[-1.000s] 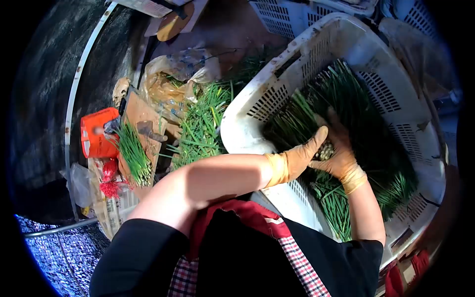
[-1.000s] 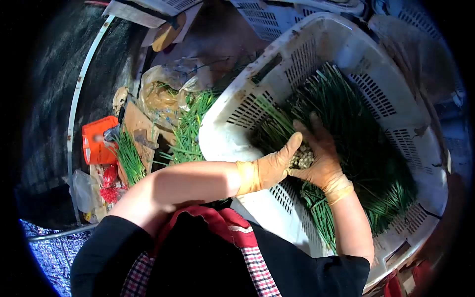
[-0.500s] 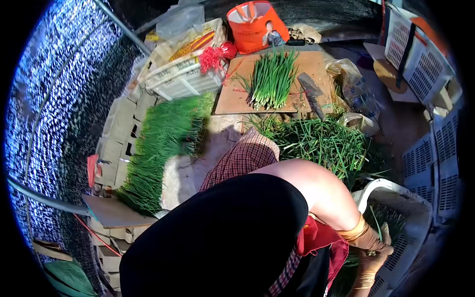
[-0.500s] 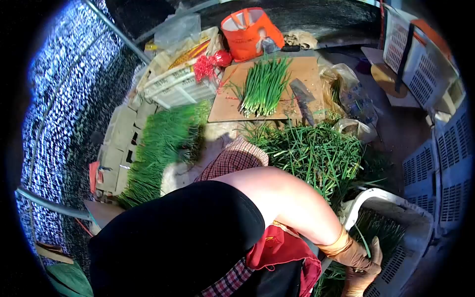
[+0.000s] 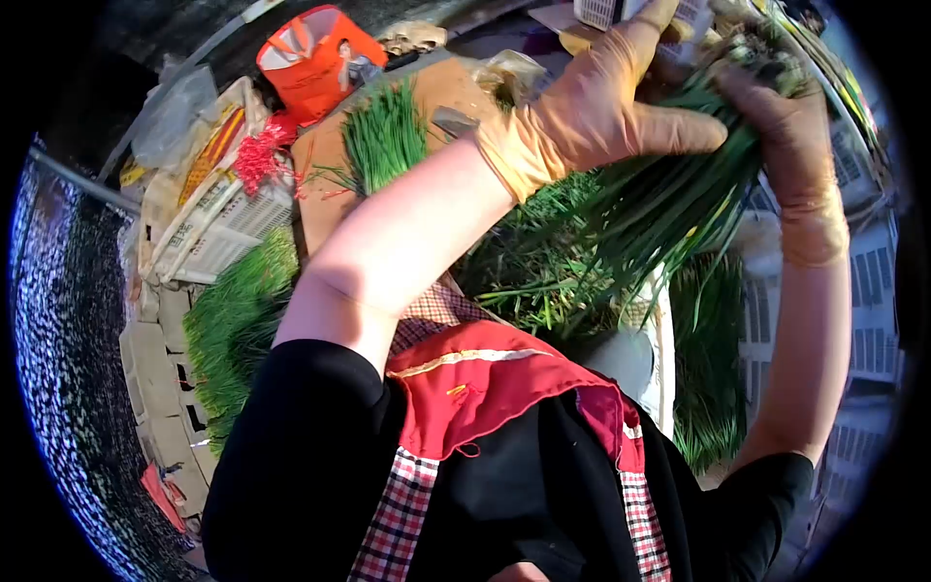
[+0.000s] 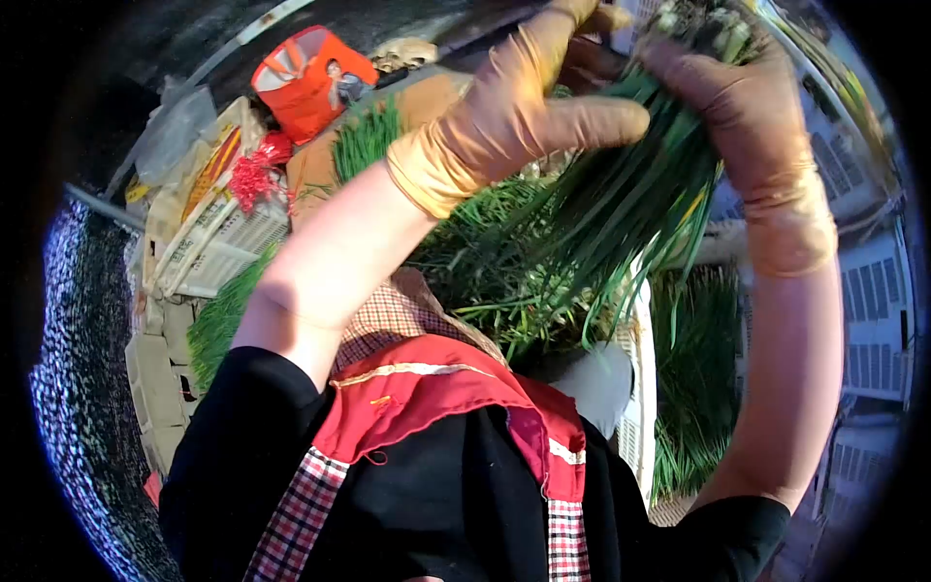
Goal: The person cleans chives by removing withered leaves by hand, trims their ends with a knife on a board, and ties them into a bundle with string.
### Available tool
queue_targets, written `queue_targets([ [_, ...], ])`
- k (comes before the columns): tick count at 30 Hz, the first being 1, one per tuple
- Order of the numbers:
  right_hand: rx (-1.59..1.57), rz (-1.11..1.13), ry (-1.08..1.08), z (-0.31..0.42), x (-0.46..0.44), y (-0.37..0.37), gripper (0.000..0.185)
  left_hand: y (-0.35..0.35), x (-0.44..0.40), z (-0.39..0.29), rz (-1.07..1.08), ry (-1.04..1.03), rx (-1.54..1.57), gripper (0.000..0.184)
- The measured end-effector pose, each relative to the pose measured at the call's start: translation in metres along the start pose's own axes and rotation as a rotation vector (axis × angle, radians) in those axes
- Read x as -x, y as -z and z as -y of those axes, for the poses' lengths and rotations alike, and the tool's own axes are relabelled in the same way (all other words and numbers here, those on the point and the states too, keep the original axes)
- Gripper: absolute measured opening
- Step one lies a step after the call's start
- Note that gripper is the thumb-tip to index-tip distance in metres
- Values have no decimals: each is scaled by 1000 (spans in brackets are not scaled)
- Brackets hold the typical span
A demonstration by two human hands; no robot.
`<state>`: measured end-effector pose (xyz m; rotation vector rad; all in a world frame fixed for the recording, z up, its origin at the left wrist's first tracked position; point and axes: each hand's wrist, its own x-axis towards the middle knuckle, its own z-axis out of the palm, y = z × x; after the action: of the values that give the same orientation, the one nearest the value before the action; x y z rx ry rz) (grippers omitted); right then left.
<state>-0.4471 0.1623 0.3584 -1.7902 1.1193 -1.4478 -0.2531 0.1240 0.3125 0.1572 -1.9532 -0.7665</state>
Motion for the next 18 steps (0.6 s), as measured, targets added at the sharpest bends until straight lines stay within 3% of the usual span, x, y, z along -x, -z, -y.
queue_targets([
  [2, -271, 10, -22, -16, -4, -37, 42, 21, 31, 22, -72, -85, -716, 122],
  [5, -475, 107, -136, -40, -13, -90, 38, 25, 80, 41, 2, 228, 70, 127],
  [6, -499, 113, -142, -52, -15, -108, 38, 26, 99, 36, 86, 506, 443, 121],
  [7, -571, 68, -201, -51, -11, -117, 36, 19, 113, 32, -1, 516, 423, 104],
  [8, -646, 28, -273, -57, -11, -133, 34, 15, 123, 27, -110, 571, 718, 94],
  [12, -712, 34, -549, -79, 1, -180, 24, 18, 167, 35, -224, 794, 1111, 51],
  [13, -650, 37, -571, -85, 4, -192, 24, 19, 177, 34, -277, 878, 1159, 42],
  [14, -588, 33, -595, -88, 9, -200, 24, 16, 188, 35, -349, 896, 1199, 46],
  [15, -608, 58, -606, -93, 16, -208, 29, 18, 202, 35, -368, 949, 1193, 49],
  [16, -601, 173, -539, -118, 25, -215, 53, 25, 214, 33, -384, 999, 1185, 53],
  [18, -197, 95, -530, -116, 64, -237, 90, 40, 227, 14, -541, 947, 1204, 48],
])
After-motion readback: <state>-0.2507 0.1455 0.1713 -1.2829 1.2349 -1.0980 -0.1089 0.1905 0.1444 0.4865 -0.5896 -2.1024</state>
